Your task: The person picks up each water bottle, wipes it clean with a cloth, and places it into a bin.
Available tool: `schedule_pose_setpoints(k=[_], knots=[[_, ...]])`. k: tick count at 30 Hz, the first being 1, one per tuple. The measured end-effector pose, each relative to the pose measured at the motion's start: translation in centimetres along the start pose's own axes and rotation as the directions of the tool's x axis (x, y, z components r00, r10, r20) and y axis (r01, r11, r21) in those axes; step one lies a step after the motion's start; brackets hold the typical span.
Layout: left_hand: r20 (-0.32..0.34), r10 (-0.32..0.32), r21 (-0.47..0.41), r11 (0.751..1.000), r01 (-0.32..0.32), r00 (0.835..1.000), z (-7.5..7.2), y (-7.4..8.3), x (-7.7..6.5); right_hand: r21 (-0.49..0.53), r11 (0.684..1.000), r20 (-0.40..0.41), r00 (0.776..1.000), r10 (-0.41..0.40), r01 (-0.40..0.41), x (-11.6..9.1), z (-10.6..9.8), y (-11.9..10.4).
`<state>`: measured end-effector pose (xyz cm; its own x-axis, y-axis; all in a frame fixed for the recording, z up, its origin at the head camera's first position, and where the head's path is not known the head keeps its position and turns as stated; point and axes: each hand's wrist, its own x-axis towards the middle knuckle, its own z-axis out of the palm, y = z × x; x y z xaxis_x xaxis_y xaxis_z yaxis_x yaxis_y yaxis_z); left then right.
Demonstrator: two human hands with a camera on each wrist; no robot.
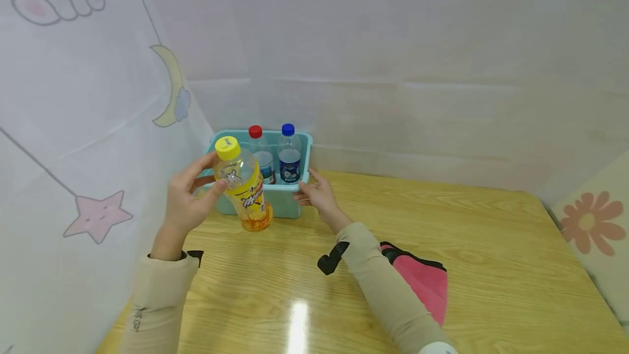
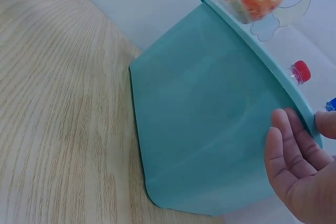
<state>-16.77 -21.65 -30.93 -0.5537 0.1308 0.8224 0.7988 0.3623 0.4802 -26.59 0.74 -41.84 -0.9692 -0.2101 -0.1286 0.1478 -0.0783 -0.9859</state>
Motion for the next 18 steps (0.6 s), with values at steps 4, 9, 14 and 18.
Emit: schedule_pose_setpoints(k=[4,9,14,18], knots=[[-0.024,0.024,0.017,1.000,-0.024,0.999,-0.5,0.2,1.5,0.003,1.000,0.002,1.000,0.000,0.000,0.0,0.0,0.0],[-0.017,0.018,0.041,0.999,-0.017,1.000,-1.3,-0.3,3.2,0.006,1.000,-0.004,1.000,0.004,-0.003,0.1,0.1,0.1],[0.012,-0.015,0.094,0.996,0.014,1.000,-2.5,-0.8,4.9,0.010,1.000,-0.007,1.000,0.001,-0.001,0.3,0.4,0.2],[-0.029,-0.035,0.138,0.990,0.039,0.999,-3.3,-0.8,6.1,0.000,1.000,-0.009,1.000,-0.001,0.001,0.2,0.7,0.2]])
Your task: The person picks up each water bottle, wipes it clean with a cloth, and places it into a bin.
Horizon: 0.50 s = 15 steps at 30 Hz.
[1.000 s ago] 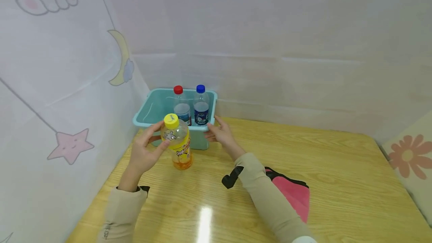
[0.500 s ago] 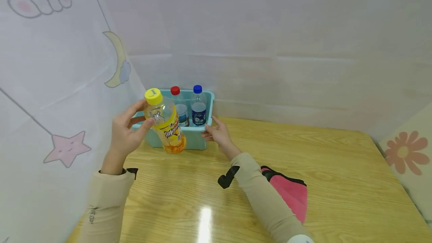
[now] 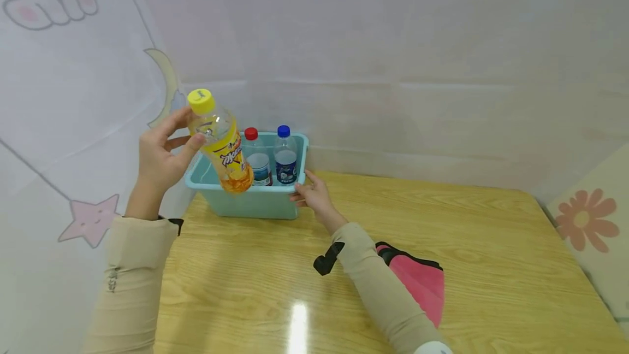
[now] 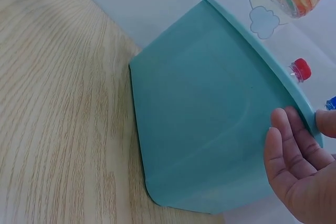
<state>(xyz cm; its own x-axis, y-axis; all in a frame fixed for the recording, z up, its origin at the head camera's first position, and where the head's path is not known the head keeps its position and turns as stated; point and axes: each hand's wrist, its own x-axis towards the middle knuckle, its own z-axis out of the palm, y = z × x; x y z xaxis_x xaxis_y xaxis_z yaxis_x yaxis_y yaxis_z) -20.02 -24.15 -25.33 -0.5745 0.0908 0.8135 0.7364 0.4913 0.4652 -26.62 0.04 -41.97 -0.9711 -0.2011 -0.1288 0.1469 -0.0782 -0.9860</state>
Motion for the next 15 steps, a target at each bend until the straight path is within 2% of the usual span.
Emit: schedule_pose_setpoints(k=[4,9,15], knots=[[-0.047,-0.043,0.024,0.999,0.044,0.998,-0.5,-0.3,1.0,-0.002,1.000,-0.003,1.000,0.000,0.000,-0.1,0.2,-0.1],[-0.094,-0.122,0.025,0.992,0.124,0.988,-0.8,-1.4,1.8,0.007,1.000,-0.012,1.000,0.010,-0.010,-0.2,0.4,-0.1],[-0.098,-0.178,0.052,0.982,0.183,0.979,-1.1,-3.1,2.3,-0.002,1.000,0.005,1.000,0.006,-0.006,-0.2,0.5,0.1]])
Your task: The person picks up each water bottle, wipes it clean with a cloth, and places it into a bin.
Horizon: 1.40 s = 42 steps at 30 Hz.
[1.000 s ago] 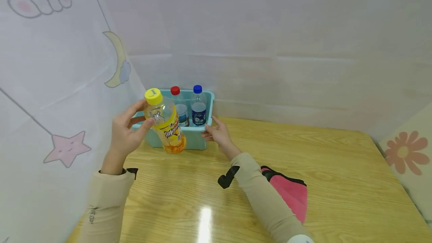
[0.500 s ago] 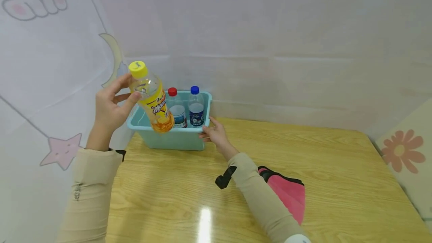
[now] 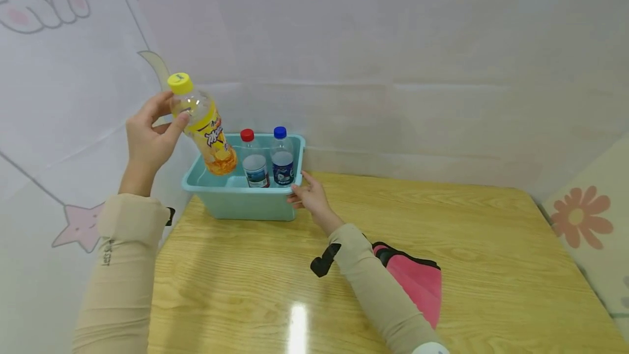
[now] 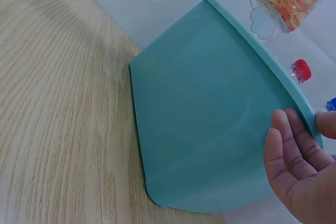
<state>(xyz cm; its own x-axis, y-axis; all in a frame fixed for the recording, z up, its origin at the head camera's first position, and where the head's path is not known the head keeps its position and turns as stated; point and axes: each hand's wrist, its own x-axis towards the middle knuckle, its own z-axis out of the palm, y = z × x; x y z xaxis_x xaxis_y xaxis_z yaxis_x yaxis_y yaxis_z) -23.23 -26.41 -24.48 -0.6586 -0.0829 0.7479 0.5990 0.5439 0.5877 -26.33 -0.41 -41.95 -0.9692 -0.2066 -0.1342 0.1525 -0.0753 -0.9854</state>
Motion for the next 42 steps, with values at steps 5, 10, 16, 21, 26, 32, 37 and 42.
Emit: schedule_pose_setpoints(k=[5,10,16,21,26,32,37,42], knots=[[0.048,-0.064,0.096,0.994,0.059,0.997,0.0,-0.9,0.9,-0.003,1.000,-0.005,1.000,-0.005,0.005,-0.1,0.1,0.0],[0.104,-0.162,0.204,0.969,0.138,0.981,0.2,-1.7,2.1,-0.009,1.000,-0.024,1.000,-0.007,0.007,-0.3,0.3,-0.2],[0.155,-0.251,0.227,0.950,0.213,0.955,0.5,-3.1,3.0,-0.007,1.000,-0.030,1.000,0.003,-0.003,-0.2,0.4,-0.1],[0.299,-0.399,0.283,0.905,0.319,0.867,0.6,-4.4,3.5,-0.014,1.000,-0.027,1.000,-0.001,0.000,-0.1,0.4,-0.2],[0.406,-0.454,0.342,0.880,0.329,0.793,0.9,-5.7,4.2,-0.019,1.000,-0.033,0.999,-0.001,0.000,-0.2,0.2,-0.3],[0.458,-0.528,0.388,0.843,0.374,0.715,0.9,-6.9,4.4,-0.009,1.000,-0.033,0.999,0.005,-0.005,-0.2,0.3,-0.3],[0.502,-0.579,0.431,0.812,0.394,0.642,1.1,-7.7,4.3,-0.013,1.000,-0.025,1.000,0.006,-0.007,-0.2,0.3,-0.2],[0.524,-0.616,0.435,0.787,0.437,0.588,1.6,-8.0,4.2,-0.011,1.000,-0.021,1.000,0.006,-0.006,-0.5,0.4,-0.2]])
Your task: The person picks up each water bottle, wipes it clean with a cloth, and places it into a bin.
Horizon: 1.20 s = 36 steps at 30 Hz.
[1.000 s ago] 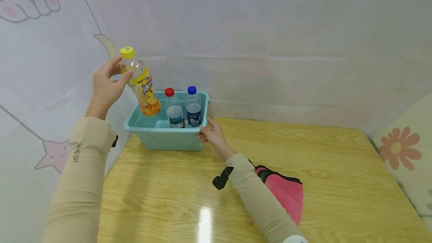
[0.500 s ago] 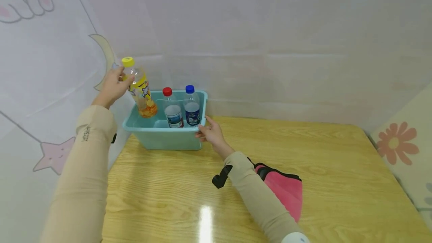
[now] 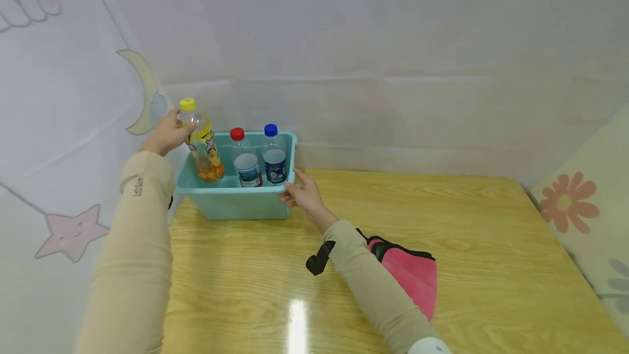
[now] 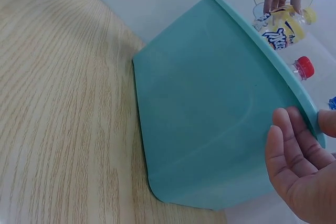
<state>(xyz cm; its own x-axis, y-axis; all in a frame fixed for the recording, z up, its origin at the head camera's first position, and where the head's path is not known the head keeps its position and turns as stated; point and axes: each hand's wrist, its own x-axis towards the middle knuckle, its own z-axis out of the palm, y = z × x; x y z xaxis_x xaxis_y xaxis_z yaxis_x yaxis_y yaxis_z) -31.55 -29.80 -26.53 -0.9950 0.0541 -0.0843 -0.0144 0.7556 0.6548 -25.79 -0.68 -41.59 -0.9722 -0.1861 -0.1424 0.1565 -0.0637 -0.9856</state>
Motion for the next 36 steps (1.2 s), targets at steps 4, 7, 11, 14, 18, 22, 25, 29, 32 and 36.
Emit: schedule_pose_setpoints(k=[4,7,11,14,18,22,25,29,32,36], knots=[[0.025,-0.026,0.002,1.000,0.026,0.999,0.2,-0.2,0.4,0.000,1.000,0.010,1.000,-0.003,0.003,-0.2,0.1,0.0],[0.028,-0.032,0.013,0.999,0.031,0.999,0.6,-0.3,0.5,-0.002,1.000,0.012,1.000,-0.018,0.018,-0.5,0.1,0.0],[0.045,-0.041,-0.001,0.999,0.041,0.998,1.1,-0.4,0.7,0.007,0.998,0.019,0.998,-0.056,0.056,-1.0,0.0,0.1],[0.072,-0.072,0.008,0.997,0.072,0.995,1.4,-0.5,0.7,0.012,0.998,0.018,0.998,-0.064,0.064,-1.0,0.0,0.4],[0.082,-0.106,0.045,0.994,0.103,0.991,1.8,-0.9,0.7,0.007,0.999,0.007,0.999,-0.036,0.036,-0.8,0.2,0.6],[0.088,-0.109,0.052,0.993,0.104,0.990,2.2,-1.5,0.8,0.003,1.000,0.010,1.000,-0.028,0.028,-0.7,0.3,0.6],[0.094,-0.115,0.056,0.992,0.111,0.989,2.5,-2.0,0.9,0.003,1.000,0.015,1.000,-0.025,0.025,-0.7,0.4,0.5],[0.078,-0.134,0.089,0.988,0.127,0.988,2.9,-2.5,0.9,0.002,1.000,0.015,1.000,-0.023,0.023,-0.8,0.5,0.4],[0.058,-0.151,0.123,0.982,0.143,0.987,3.3,-2.5,0.6,-0.003,1.000,0.016,0.999,-0.031,0.031,-0.9,0.6,0.4],[0.037,-0.160,0.156,0.976,0.153,0.986,3.9,-2.5,0.2,-0.003,0.999,0.016,0.999,-0.032,0.032,-1.1,0.7,0.3]])
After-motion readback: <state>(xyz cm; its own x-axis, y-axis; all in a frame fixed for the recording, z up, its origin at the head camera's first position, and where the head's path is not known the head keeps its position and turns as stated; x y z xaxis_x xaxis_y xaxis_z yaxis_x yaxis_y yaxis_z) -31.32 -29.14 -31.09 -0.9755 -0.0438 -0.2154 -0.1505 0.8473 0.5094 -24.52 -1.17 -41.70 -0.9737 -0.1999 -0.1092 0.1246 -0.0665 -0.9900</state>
